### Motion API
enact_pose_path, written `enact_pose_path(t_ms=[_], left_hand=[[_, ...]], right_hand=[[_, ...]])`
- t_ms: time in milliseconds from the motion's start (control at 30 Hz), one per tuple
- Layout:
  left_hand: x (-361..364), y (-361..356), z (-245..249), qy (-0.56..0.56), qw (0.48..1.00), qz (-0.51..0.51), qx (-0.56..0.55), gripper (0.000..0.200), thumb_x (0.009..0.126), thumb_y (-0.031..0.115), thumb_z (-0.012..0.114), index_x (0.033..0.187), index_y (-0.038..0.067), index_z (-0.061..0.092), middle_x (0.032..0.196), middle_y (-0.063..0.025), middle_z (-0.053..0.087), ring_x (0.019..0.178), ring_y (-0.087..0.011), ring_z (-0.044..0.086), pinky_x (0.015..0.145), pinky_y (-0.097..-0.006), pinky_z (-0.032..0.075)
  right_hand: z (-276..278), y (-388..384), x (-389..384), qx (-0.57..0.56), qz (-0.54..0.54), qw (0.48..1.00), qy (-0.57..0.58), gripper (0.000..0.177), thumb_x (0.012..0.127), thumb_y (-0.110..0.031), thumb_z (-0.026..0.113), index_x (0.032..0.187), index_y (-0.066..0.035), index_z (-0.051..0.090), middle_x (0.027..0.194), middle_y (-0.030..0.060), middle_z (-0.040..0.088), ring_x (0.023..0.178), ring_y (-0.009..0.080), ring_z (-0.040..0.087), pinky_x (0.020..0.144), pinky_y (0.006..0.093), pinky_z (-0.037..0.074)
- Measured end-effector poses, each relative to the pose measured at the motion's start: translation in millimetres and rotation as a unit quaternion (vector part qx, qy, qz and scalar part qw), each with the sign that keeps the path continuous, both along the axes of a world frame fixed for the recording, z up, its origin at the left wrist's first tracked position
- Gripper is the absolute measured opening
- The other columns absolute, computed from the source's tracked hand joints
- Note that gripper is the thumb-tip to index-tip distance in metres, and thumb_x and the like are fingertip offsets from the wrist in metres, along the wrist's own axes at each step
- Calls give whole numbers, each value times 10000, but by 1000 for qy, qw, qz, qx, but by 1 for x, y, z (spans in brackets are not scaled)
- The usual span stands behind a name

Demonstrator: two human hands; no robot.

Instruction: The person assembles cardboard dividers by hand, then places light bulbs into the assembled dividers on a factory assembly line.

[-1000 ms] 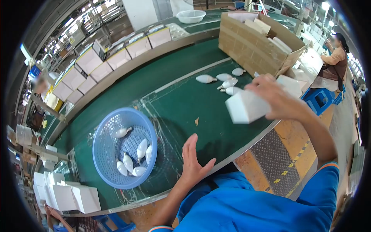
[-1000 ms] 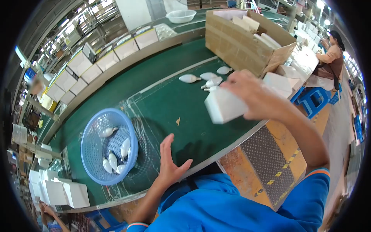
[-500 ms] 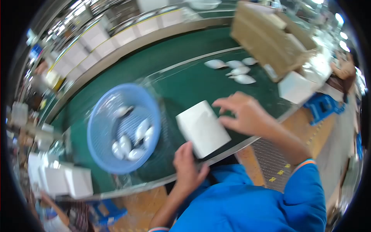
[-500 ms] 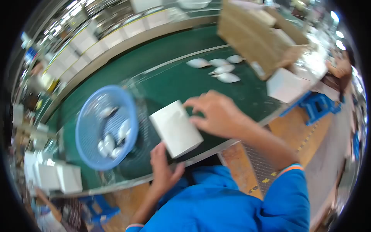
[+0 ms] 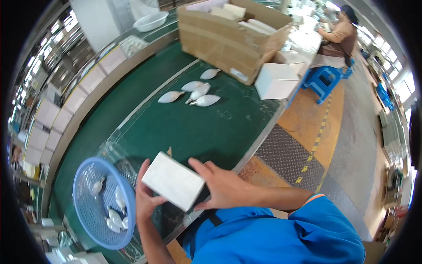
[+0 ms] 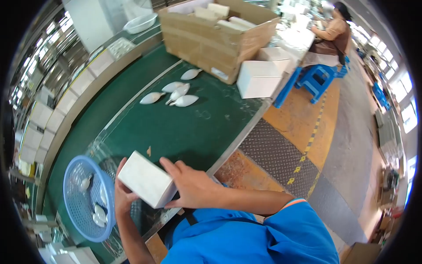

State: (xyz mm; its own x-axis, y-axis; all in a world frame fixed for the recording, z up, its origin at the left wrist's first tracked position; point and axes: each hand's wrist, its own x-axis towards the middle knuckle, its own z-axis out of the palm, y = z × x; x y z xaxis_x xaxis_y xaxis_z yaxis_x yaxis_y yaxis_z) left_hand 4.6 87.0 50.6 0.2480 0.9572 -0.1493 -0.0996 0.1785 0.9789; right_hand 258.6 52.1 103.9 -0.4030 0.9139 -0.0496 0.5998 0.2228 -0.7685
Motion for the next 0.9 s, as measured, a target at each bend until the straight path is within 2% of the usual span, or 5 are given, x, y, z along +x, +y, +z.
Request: enact_pose_path(t_ms=[100,267,467,567,900], left_hand=[[16,-14,0,179,964,52,188,1176,416,284,938,1400,-12,366,1222,-104,475,1216,-267,450,1058,-382,334],[35,-57,2,323,903,124,256,1068,451,206,920,1347,10,373,1165,-140,434,1098,-315,432,980,-404,354],[9,-32,-12,222,932,155,240,1133,435,295,934,1370,47,344,1427,-173,334,1316,-335,348,1048,-422,316],[17,-27,-15,165,978,28,127,1234,431,331,941,1431,38,280,1418,-166,382,1298,-318,403,1067,-454,292],[43,-39,-29,282,912,176,241,1257,431,362,940,1431,7,266,1325,-136,453,1218,-293,441,1029,-426,248]], right_hand=[[-9,22,8,8,20,1000,9,1116,591,-315,869,1449,-39,212,1172,270,504,1067,439,549,894,451,479],[10,70,24,-21,140,989,-34,1097,520,-142,876,1455,-90,303,1136,185,523,1048,338,549,890,381,463],[23,86,32,202,82,973,-74,598,657,-41,721,1235,-66,572,1010,117,582,845,281,580,776,351,485],[45,60,9,269,149,951,-29,378,684,-74,679,1060,-54,650,1003,115,609,918,298,573,787,371,497],[75,66,-35,257,323,870,-270,516,612,-62,708,1110,8,593,1073,146,600,924,305,549,727,373,531]])
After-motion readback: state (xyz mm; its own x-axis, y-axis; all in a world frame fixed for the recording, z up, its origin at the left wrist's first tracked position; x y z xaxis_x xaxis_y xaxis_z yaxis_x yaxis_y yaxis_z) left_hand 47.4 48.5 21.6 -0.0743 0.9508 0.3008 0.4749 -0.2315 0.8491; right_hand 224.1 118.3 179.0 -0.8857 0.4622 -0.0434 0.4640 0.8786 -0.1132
